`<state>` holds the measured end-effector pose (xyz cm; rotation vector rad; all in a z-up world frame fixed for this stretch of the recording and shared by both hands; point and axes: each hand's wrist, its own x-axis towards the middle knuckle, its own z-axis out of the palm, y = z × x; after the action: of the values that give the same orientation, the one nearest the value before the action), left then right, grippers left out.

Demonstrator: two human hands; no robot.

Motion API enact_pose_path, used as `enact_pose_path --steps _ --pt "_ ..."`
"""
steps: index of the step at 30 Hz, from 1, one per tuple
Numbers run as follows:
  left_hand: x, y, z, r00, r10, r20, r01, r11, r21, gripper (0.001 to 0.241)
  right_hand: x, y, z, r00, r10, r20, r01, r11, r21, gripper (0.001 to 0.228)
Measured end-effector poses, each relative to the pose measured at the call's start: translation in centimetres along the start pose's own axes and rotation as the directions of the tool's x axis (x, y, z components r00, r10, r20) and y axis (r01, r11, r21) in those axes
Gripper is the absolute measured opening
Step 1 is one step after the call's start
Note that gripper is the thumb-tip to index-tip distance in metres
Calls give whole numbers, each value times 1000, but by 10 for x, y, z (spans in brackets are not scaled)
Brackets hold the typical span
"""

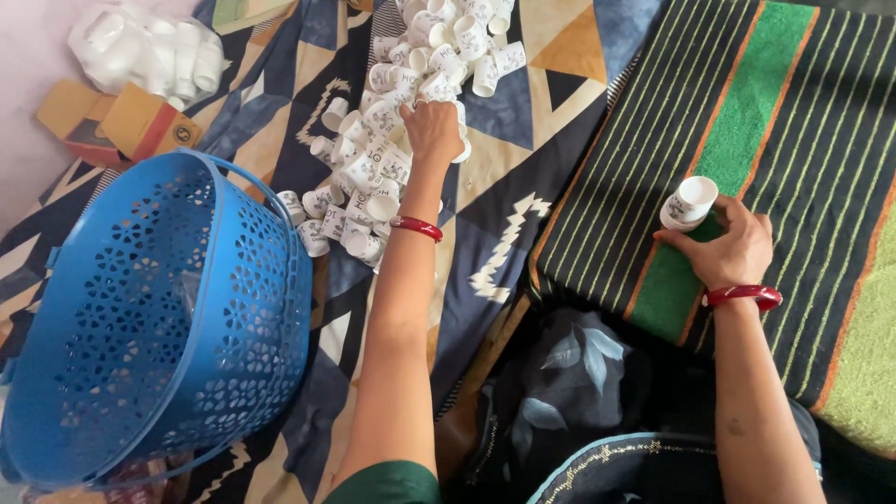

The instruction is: Picking up, sorting, and counting small white paper cups.

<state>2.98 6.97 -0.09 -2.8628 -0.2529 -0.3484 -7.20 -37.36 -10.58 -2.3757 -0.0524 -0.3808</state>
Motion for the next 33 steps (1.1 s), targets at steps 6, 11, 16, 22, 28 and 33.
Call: enact_pose_path --steps 6,11,16,22,28,33 --pt "1 0 14 1000 -15 19 15 1000 0 13 1 -3 -2 1000 18 25 -18 1000 -20 78" --pt "1 -5 13 999 -38 -1 38 997 -65 20 1 -1 0 999 35 13 -34 999 -13 81" --pt "-11 -9 -12 988 -68 -137 19 944 -328 39 0 1 1 999 49 24 -49 999 2 80" --pt "-20 -11 5 980 -90 -176 -72 667 -742 45 -3 -30 -25 999 -21 -38 22 999 28 91" --pt "-42 6 18 983 -184 -7 44 275 -960 45 -25 -76 -2 853 -157 -499 283 941 187 67" --pt "-59 19 35 959 -163 232 179 -286 -941 50 5 -196 66 989 -53 138 -53 744 666 27"
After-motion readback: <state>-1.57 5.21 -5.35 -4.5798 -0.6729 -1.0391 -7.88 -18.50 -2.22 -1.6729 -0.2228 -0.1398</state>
